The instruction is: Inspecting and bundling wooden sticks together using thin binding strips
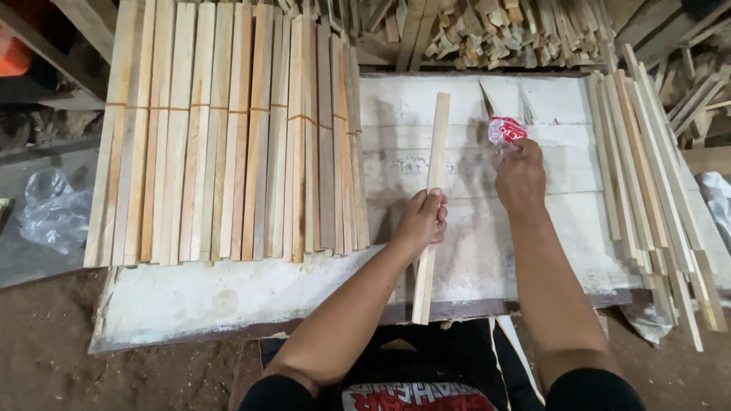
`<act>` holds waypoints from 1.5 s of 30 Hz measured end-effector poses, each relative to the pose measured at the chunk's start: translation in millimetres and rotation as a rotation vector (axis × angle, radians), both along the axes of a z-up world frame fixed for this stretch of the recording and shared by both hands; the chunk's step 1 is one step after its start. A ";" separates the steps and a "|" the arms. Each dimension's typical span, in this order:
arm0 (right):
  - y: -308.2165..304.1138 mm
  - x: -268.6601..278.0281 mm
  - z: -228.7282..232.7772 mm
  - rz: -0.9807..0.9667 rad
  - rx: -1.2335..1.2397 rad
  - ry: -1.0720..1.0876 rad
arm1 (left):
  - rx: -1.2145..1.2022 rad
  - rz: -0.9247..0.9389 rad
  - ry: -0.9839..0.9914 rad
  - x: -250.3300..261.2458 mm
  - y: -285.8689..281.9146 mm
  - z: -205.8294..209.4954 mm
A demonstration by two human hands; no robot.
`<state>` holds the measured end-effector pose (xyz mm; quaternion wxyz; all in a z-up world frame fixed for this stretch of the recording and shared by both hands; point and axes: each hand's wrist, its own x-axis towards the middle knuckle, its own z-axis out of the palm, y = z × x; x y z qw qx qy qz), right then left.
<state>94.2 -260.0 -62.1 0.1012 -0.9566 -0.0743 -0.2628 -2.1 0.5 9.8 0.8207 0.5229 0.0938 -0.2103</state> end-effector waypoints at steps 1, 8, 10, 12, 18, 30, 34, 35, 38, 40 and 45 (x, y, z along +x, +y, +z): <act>-0.7 -2.6 4.2 -0.005 0.002 -0.007 | 0.002 -0.005 -0.007 0.7 1.4 4.8; 48.2 -88.1 73.4 0.098 0.424 -0.142 | 0.017 -0.045 -0.069 -7.2 10.7 8.2; 65.6 -106.8 74.7 0.157 0.547 -0.107 | 0.040 -0.077 -0.107 -13.7 14.2 19.2; 81.8 -121.3 64.3 0.195 0.869 0.016 | -0.012 -0.074 -0.071 -25.7 18.0 40.3; 109.8 -137.4 72.0 0.136 0.884 0.156 | -0.037 -0.116 -0.053 -28.7 17.7 32.1; 99.3 -137.1 49.8 0.681 2.106 0.478 | -0.028 -0.121 -0.042 -19.8 8.7 16.7; 83.6 -122.4 38.6 0.728 2.068 0.425 | -0.073 -0.151 -0.073 -32.2 14.1 36.1; 84.5 -124.0 47.4 0.666 2.042 0.399 | -0.082 -0.165 -0.064 -34.4 15.3 37.7; 88.1 -124.3 91.2 0.425 1.805 0.297 | -0.131 -0.242 -0.063 -32.6 17.4 33.9; 76.3 -113.7 110.0 0.251 1.588 0.226 | -0.173 -0.306 -0.068 -32.9 17.1 27.6; 29.2 -77.3 152.0 0.173 1.098 0.162 | -0.113 -0.483 -0.137 -40.2 15.4 28.6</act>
